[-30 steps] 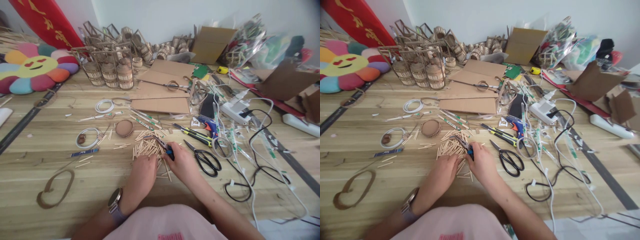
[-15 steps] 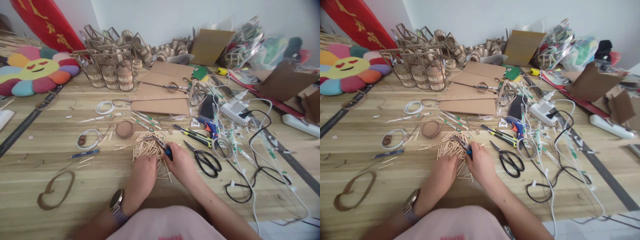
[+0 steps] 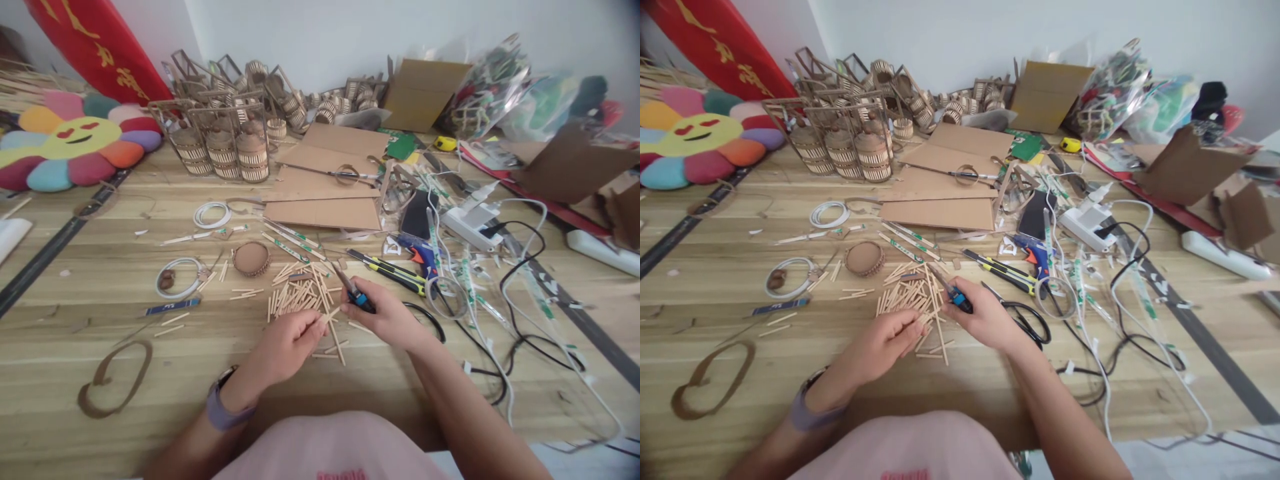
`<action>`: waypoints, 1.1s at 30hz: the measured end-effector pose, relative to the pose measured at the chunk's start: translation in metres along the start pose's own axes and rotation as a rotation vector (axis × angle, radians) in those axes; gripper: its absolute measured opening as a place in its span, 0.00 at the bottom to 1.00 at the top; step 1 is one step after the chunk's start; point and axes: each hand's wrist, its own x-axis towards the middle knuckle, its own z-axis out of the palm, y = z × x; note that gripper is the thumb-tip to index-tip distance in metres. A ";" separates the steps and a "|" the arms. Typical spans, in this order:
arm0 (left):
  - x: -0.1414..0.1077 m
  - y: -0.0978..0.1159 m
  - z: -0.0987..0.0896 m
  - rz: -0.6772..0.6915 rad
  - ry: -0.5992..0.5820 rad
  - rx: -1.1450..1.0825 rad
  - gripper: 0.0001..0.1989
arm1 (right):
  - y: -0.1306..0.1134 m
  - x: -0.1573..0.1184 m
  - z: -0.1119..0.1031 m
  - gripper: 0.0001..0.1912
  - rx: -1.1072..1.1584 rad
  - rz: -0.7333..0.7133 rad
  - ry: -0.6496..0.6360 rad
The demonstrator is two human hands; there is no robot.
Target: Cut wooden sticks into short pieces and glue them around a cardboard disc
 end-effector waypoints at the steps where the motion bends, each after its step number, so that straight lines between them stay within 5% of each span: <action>1: 0.000 -0.001 0.000 -0.003 0.001 0.025 0.18 | -0.001 0.000 -0.002 0.07 -0.033 -0.012 -0.028; 12: 0.001 0.000 -0.001 -0.066 -0.073 0.120 0.15 | -0.016 0.002 -0.014 0.06 -0.212 -0.028 -0.229; 18: 0.001 -0.006 -0.002 -0.021 -0.187 -0.024 0.17 | -0.010 0.005 -0.022 0.05 -0.217 -0.057 -0.305; 26: 0.009 -0.014 0.003 -0.121 -0.017 -0.483 0.25 | -0.013 -0.001 -0.027 0.08 -0.137 -0.038 -0.231; 33: 0.012 -0.016 0.012 -0.101 0.003 -0.378 0.24 | -0.022 0.001 -0.006 0.14 -0.133 0.007 -0.194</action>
